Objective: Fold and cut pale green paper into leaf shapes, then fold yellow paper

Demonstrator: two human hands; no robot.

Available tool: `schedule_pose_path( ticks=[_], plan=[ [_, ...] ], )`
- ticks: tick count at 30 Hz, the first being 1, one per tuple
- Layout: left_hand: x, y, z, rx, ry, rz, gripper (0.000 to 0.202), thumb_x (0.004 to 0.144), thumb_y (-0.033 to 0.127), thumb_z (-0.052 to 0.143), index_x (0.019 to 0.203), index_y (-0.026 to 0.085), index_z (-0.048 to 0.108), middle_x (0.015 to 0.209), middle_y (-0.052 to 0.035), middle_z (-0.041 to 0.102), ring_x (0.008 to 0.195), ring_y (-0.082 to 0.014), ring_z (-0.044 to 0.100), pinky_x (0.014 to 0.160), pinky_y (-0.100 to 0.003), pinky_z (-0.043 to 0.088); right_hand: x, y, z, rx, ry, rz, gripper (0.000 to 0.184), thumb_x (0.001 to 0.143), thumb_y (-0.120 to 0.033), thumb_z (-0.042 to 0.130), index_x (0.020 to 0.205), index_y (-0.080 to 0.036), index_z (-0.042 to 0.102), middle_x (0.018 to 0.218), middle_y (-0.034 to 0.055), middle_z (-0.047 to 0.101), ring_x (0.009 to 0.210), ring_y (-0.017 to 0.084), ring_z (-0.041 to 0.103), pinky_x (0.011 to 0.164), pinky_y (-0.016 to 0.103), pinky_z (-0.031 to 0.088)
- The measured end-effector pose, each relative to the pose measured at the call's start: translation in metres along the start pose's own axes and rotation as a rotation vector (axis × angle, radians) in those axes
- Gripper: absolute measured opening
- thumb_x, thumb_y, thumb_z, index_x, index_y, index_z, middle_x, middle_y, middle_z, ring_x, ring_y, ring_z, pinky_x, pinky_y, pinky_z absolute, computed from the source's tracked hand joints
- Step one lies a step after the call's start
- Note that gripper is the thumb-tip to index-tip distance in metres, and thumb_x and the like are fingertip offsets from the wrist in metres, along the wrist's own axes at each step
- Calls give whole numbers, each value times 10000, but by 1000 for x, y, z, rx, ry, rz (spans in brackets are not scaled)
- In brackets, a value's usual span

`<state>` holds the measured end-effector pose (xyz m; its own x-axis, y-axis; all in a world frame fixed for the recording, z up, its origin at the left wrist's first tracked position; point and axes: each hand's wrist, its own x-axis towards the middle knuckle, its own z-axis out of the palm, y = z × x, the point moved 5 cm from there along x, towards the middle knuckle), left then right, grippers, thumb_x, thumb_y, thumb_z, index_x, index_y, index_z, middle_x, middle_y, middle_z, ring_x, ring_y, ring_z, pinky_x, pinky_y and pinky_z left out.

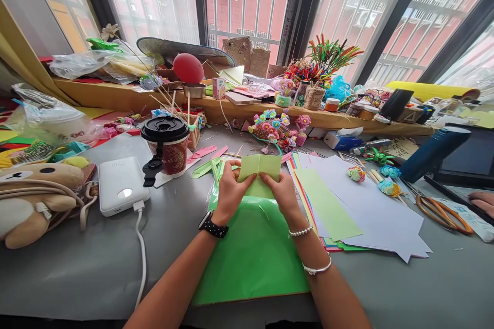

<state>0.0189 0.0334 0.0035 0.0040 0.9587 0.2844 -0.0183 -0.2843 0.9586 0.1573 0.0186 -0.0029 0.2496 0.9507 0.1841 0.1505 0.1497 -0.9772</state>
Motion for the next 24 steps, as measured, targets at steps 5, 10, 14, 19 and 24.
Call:
schedule_pose_path(
  ticks=[5,10,14,19,24],
  plan=[
    [2,-2,-1,27,-8,9,451,601,335,677,921,202,386,696,-2,615,611,-153,598,529,-217,427,1,-2,-1,-123,27,-50,326,629,-433,592,643,-108,621,602,50,608,516,139,500,437,229,370],
    [1,0,0,118,4,70,456,614,315,662,959,193,390,714,-2,621,623,-155,596,534,-225,421,0,-6,-2,-231,58,-134,303,645,-407,580,635,-106,617,571,38,594,503,134,484,432,224,351],
    [-2,6,1,224,33,145,386,657,285,618,946,195,378,656,32,594,591,-136,585,525,-215,408,0,-6,-1,-215,56,-146,310,655,-407,575,643,-100,615,581,41,603,511,133,488,448,224,361],
    [-4,11,2,268,57,198,352,666,290,612,909,203,372,607,52,572,576,-131,590,518,-206,407,1,0,0,-120,36,-54,346,633,-435,593,671,-92,623,603,53,609,515,139,501,454,233,379],
    [-4,11,2,252,58,196,356,666,291,614,899,205,359,636,37,595,591,-136,600,525,-212,422,1,3,1,-13,23,-2,343,606,-427,618,687,-93,623,624,57,614,517,141,514,451,234,390]
  ],
)
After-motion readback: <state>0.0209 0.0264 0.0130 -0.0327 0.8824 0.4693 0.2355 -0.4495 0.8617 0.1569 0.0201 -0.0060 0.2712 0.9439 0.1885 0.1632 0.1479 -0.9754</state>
